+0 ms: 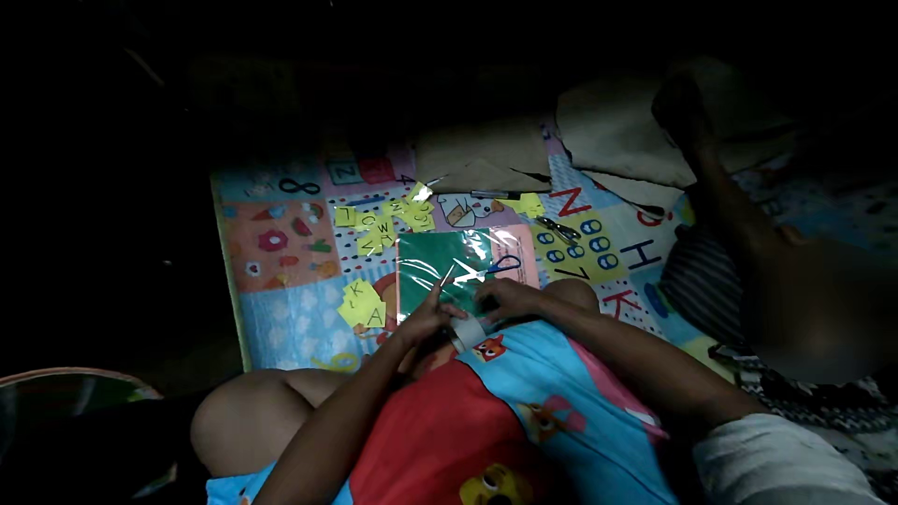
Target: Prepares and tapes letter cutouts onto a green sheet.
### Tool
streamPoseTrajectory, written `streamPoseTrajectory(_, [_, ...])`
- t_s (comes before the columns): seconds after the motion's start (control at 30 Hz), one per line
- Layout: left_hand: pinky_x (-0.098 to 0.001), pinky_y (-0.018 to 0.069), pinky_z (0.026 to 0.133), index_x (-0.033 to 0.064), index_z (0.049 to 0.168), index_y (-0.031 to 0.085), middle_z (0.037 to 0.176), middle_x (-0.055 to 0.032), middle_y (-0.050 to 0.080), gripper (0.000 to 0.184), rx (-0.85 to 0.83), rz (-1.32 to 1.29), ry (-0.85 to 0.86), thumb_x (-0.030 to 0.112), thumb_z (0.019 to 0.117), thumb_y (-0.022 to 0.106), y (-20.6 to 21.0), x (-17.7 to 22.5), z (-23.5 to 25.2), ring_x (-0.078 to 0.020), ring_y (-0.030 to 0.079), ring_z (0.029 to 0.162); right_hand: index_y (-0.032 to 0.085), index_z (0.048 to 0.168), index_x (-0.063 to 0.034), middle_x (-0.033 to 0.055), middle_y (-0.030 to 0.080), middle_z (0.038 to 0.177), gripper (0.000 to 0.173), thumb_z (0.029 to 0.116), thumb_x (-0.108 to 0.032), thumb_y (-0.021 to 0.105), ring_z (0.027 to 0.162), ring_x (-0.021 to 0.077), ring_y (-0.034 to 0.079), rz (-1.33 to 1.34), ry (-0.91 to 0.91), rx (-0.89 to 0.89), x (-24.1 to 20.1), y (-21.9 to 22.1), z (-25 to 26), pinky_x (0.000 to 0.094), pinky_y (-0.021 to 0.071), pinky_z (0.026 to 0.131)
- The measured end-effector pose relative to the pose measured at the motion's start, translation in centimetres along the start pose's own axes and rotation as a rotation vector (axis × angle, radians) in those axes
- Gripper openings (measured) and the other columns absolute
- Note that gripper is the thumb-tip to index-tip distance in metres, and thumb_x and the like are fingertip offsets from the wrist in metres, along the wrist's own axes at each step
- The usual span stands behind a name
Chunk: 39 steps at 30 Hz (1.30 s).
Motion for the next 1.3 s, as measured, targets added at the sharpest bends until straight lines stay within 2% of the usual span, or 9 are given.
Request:
streamPoseTrajectory(0.23, [-0.0327,0.0554,0.09,0.005,0.159,0.006,0.104,-0.0133,0.069,0.079,0.032,-0.042,0.001,-0.008,0.0937,0.049,-0.3,-0.6,0.0,-0.0118,0.069,0.09,0.069,0.112,0.0106,0.0283,0.068,0.114,0.025,0.1007,-0.01,0.061,0.111,0.042,0.064,-0.015,-0.078,-0.001,-2.3,2.1,1.2,0.0568,0.0455,0.101])
streamPoseTrajectory(0.5, [-0.0341,0.0569,0.087,0.0049,0.158,0.01,0.11,-0.0183,0.068,0.077,0.173,-0.068,-0.111,-0.002,0.0966,0.055,-1.7,-0.5,-0.9,-0.0165,0.07,0.091,0.068,0.113,0.012,0.0293,0.064,0.123,0.026,0.1036,-0.006,0.051,0.124,0.0443,0.057,-0.099,-0.13,0.021,-3.3,2.5,1.2,0.0555,0.0416,0.108])
streamPoseTrajectory(0.77, [-0.0415,0.0563,0.078,0.0146,0.158,0.022,0.134,-0.0207,0.052,0.054,0.938,-0.374,-0.137,0.015,0.1078,0.041,-15.0,0.8,-8.1,-0.0266,0.065,0.098,0.067,0.112,0.0126,0.0297,0.065,0.119,0.026,0.1029,-0.006,0.051,0.118,0.0441,0.061,-0.133,-0.165,-0.014,-3.5,2.6,0.9,0.0569,0.0441,0.103])
streamPoseTrajectory(0.97, [-0.0338,0.0532,0.096,0.0009,0.148,0.03,0.135,-0.0151,0.049,0.042,1.422,-0.8,0.36,0.017,0.1087,0.035,-23.8,-4.2,-23.9,-0.0189,0.059,0.115,0.068,0.113,0.0112,0.0279,0.066,0.119,0.026,0.1036,-0.007,0.051,0.117,0.0425,0.062,-0.131,-0.149,-0.007,-3.1,2.4,1.2,0.0559,0.0454,0.103])
streamPoseTrajectory(1.0, [-0.0357,0.0544,0.094,-0.0018,0.149,0.031,0.137,-0.0187,0.05,0.042,1.493,-0.753,0.38,0.015,0.1101,0.033,-24.8,-5.5,-26.8,-0.0217,0.061,0.115,0.068,0.113,0.0113,0.0281,0.066,0.119,0.026,0.1037,-0.007,0.051,0.117,0.0429,0.062,-0.127,-0.144,-0.008,-2.9,2.4,1.3,0.0568,0.0455,0.102])
streamPoseTrajectory(1.07, [-0.0273,0.0542,0.065,0.0022,0.126,0.045,0.105,-0.0115,0.057,0.027,1.775,-0.717,0.229,0.018,0.1111,0.029,-24.2,-6.7,-30.5,-0.0137,0.06,0.079,0.068,0.112,0.0114,0.0281,0.066,0.118,0.026,0.1033,-0.008,0.052,0.115,0.0429,0.062,-0.125,-0.136,-0.006,-2.7,2.5,1.5,0.0573,0.046,0.101])
streamPoseTrajectory(1.13, [-0.0307,0.0505,0.06,-0.0018,0.136,0.043,0.101,-0.0152,0.054,0.035,1.76,-0.703,0.266,0.018,0.1107,0.029,-24.2,-10.0,-33.0,-0.0158,0.054,0.071,0.068,0.112,0.0111,0.0279,0.065,0.119,0.027,0.1038,-0.009,0.052,0.116,0.0427,0.062,-0.132,-0.119,-0.016,-2.8,2.4,1.6,0.0569,0.0456,0.102])
streamPoseTrajectory(1.2, [-0.0355,0.0558,0.062,-0.0067,0.135,0.032,0.1,-0.0194,0.052,0.037,1.401,-0.623,0.558,0.02,0.1093,0.031,-26.5,-15.5,-34.3,-0.0196,0.06,0.075,0.068,0.113,0.0107,0.0275,0.065,0.118,0.026,0.1038,-0.008,0.051,0.116,0.0421,0.062,-0.136,-0.112,-0.017,-3.0,2.3,1.7,0.0559,0.0457,0.102])
streamPoseTrajectory(1.3, [-0.032,0.0524,0.068,0.0036,0.133,0.042,0.103,-0.0111,0.05,0.033,1.779,-0.836,0.167,0.022,0.1094,0.029,-22.9,-10.9,-31.7,-0.0159,0.054,0.078,0.068,0.112,0.0111,0.028,0.066,0.118,0.027,0.1035,-0.008,0.051,0.116,0.0425,0.062,-0.139,-0.107,-0.014,-2.9,2.4,1.8,0.0559,0.0457,0.102])
Point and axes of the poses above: each hand's wrist, its own z-axis towards the middle knuckle, its own y-axis out of the palm, x = y × z, the point moved 6 cm from there along z, towards the middle knuckle
